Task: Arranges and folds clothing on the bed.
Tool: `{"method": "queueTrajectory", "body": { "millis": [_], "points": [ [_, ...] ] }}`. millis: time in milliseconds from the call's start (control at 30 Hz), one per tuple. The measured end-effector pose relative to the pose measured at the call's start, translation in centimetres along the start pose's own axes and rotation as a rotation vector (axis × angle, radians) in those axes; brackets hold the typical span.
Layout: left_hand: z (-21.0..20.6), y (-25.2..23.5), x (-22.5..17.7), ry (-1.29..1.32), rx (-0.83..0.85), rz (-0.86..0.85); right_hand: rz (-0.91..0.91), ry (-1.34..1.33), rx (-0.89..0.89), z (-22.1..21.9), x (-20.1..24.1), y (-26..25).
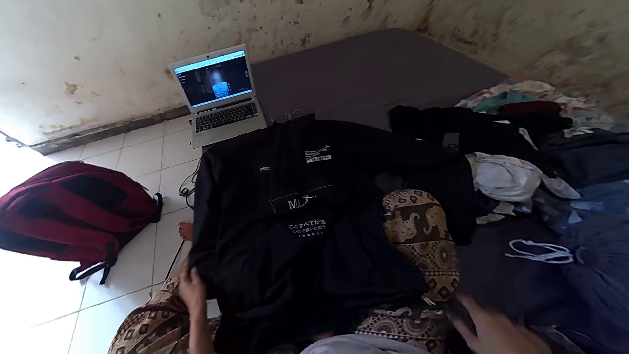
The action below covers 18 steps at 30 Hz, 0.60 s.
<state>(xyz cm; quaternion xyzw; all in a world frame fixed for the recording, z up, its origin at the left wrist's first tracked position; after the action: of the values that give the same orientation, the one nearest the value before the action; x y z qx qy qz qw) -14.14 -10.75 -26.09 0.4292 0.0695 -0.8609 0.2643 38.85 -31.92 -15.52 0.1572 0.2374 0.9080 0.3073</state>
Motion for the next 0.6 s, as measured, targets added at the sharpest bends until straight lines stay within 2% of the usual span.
{"method": "queueTrajectory", "body": {
  "millis": [133, 167, 233, 300, 333, 367, 400, 467, 500, 600],
  "points": [
    [6.6, -2.1, -1.8, -0.08, -0.495, 0.018, 0.376, -0.187, -0.464, 8.9, 6.0, -4.4],
    [7.9, -2.4, -2.6, -0.117, -0.577, 0.021, 0.432, -0.242, -0.504, 10.5, 7.7, -6.2],
    [9.3, -2.9, -4.1, -0.169, -0.598, -0.021, 0.41, -0.305, -0.414, 12.8, 10.4, -11.2],
    [8.8, -3.6, -5.2, -0.204, -0.502, -0.23, 0.248, -0.281, -0.229, 13.4, 12.0, -17.8],
    [7.8, -3.6, -6.3, -0.224, -0.4, -0.349, 0.144, -0.257, -0.122, 13.1, 12.4, -21.1],
    [6.5, -3.7, -7.5, -0.231, -0.258, -0.43, 0.052, -0.249, -0.029, 12.5, 12.5, -24.1],
    [4.8, -3.8, -8.4, -0.224, -0.081, -0.441, -0.018, -0.284, 0.034, 11.5, 12.4, -26.6],
    [1.3, -4.1, -9.6, -0.145, 0.241, -0.271, -0.09, -0.407, 0.054, 9.7, 12.6, -30.2],
    [-0.5, -4.7, -9.7, -0.073, 0.332, -0.177, -0.098, -0.473, 0.007, 9.0, 12.8, -30.9],
    [-5.4, -7.8, -9.1, 0.034, 0.44, -0.048, -0.107, -0.623, -0.14, 8.9, 13.4, -30.8]
  ]
}}
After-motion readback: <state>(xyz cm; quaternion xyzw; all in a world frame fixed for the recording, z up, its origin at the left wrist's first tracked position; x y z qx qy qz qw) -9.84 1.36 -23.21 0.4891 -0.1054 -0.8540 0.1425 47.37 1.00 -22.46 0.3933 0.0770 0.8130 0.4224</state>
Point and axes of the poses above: each hand's wrist, its own y-axis away from the middle knuckle, its own z-axis out of the back of the hand, x = y × z, the point moved 5 cm from there along -y, towards the middle knuckle, and after that the axes turned 1 degree about -z, right-handed, at the moved point
